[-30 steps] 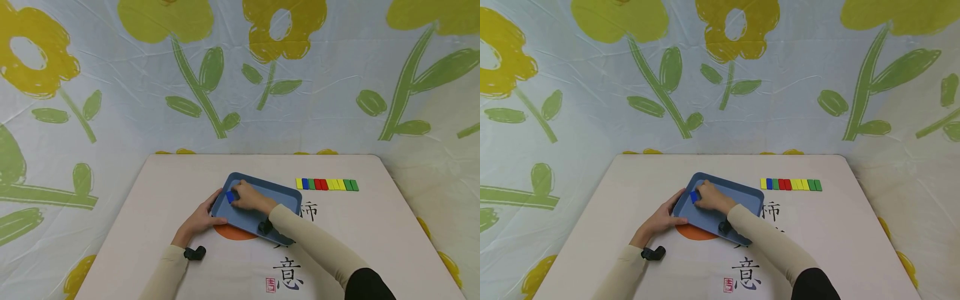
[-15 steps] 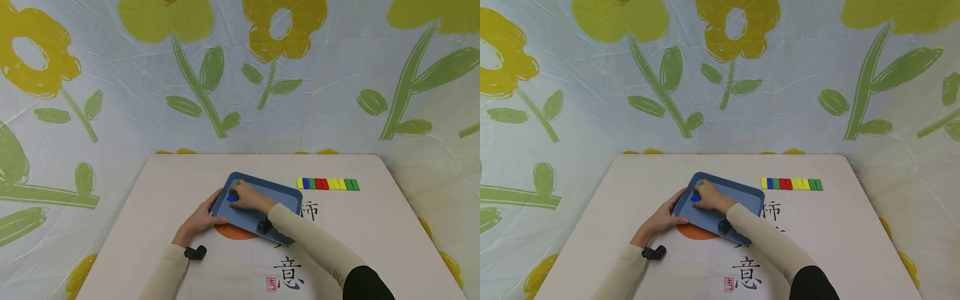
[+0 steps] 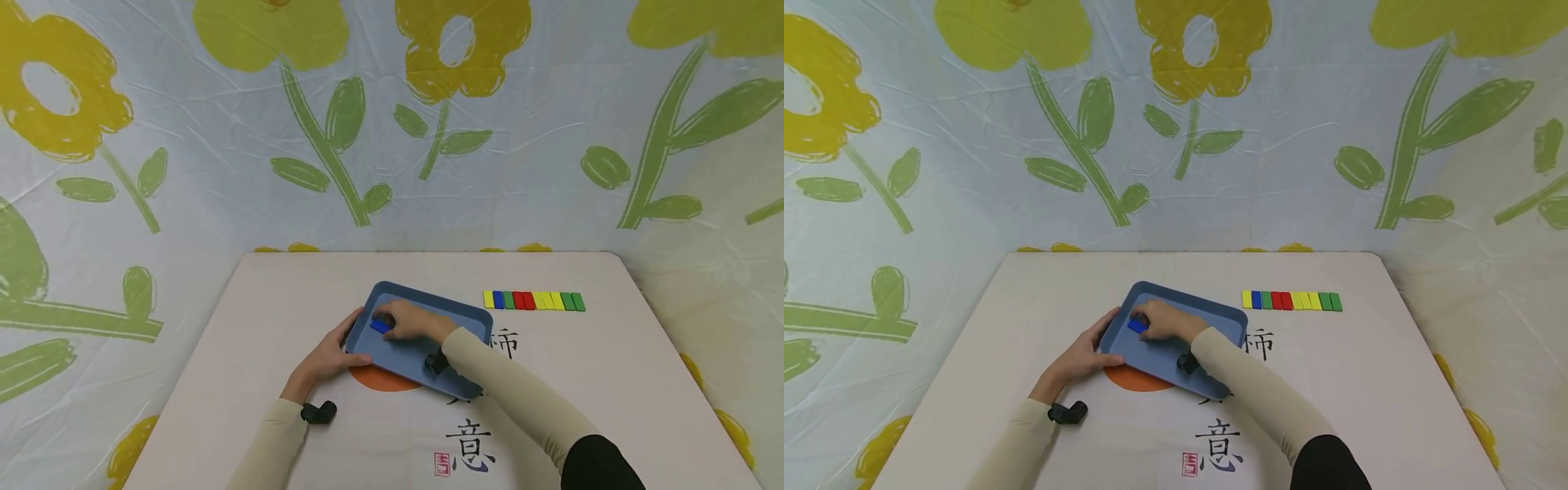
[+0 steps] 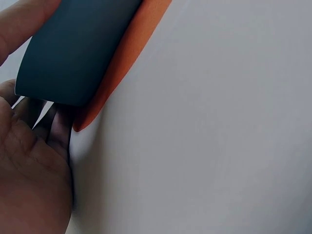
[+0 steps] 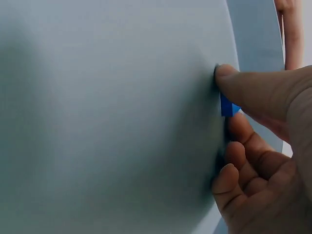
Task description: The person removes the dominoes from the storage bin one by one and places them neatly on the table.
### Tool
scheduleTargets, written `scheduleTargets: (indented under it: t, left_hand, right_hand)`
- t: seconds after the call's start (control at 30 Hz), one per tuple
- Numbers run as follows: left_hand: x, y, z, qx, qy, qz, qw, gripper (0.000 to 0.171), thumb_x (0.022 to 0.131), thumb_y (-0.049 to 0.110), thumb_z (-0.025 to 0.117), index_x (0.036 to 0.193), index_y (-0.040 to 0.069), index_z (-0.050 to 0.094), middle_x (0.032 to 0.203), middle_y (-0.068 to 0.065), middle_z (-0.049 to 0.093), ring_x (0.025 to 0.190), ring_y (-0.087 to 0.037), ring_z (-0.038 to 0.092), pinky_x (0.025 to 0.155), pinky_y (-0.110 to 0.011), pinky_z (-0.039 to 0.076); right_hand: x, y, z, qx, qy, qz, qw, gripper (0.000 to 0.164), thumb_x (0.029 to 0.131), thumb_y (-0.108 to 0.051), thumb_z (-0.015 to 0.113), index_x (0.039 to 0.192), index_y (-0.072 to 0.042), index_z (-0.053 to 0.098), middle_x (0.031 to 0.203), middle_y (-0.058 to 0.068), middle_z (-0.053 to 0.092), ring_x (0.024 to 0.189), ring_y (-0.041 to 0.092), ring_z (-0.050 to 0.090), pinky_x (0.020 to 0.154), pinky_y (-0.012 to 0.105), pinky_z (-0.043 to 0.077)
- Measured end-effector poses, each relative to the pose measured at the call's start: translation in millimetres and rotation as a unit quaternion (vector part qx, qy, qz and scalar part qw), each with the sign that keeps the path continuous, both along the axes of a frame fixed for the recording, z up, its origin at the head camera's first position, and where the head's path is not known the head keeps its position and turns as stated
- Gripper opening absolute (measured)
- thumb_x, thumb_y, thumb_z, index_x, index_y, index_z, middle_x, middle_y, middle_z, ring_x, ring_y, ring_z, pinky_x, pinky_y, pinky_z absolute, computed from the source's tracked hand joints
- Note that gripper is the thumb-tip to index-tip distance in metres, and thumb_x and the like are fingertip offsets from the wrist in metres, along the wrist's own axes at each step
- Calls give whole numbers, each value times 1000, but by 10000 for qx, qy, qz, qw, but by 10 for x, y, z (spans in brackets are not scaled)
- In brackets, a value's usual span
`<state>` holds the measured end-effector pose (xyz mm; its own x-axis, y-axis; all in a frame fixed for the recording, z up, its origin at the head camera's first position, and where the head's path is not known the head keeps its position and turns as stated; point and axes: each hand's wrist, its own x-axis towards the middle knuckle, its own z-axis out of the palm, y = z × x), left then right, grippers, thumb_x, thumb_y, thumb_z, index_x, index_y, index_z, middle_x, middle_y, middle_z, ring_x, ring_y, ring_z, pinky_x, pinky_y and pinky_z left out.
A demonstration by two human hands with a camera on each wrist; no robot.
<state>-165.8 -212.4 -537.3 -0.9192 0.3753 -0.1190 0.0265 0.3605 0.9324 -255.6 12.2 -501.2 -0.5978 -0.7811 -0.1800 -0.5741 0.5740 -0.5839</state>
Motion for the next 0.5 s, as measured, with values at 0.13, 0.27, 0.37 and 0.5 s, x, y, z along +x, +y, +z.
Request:
scheduleTargets:
  t: [0.13, 0.27, 0.37, 0.5]
  left_hand:
    - [6, 12, 6, 19, -59, 22, 10000, 100, 78, 27, 81, 155, 35, 16, 161, 1, 20, 147, -26, 23, 116, -58, 20]
    - [7, 17, 3, 34, -93, 54, 9999, 100, 78, 28, 81, 154, 36, 16, 161, 1, 20, 147, -25, 22, 117, -57, 20]
    - [13, 22, 6, 20, -71, 70, 9999, 100, 78, 28, 81, 154, 36, 16, 161, 1, 21, 147, -26, 22, 117, -57, 20]
    - [19, 28, 19, -38, -58, 103, 9999, 100, 78, 27, 81, 154, 36, 17, 160, 1, 21, 147, -26, 22, 116, -58, 19]
  right_hand:
    - [-18, 55, -3, -98, -165, -152, 9997, 50, 85, -22, 75, 131, -11, 58, 105, 4, 62, 91, 13, 56, 81, 28, 50]
    - [-43, 172, 18, -207, -252, -317, 9990, 52, 84, -24, 76, 129, -10, 58, 108, 5, 64, 97, 15, 59, 86, 32, 52]
    - [-68, 304, 47, -269, -305, -438, 9982, 51, 84, -26, 76, 129, -10, 58, 111, 4, 64, 102, 16, 60, 88, 33, 52]
    - [-102, 522, 102, -435, -270, -645, 9966, 49, 83, -27, 77, 126, -12, 59, 107, 3, 65, 97, 14, 61, 83, 32, 53]
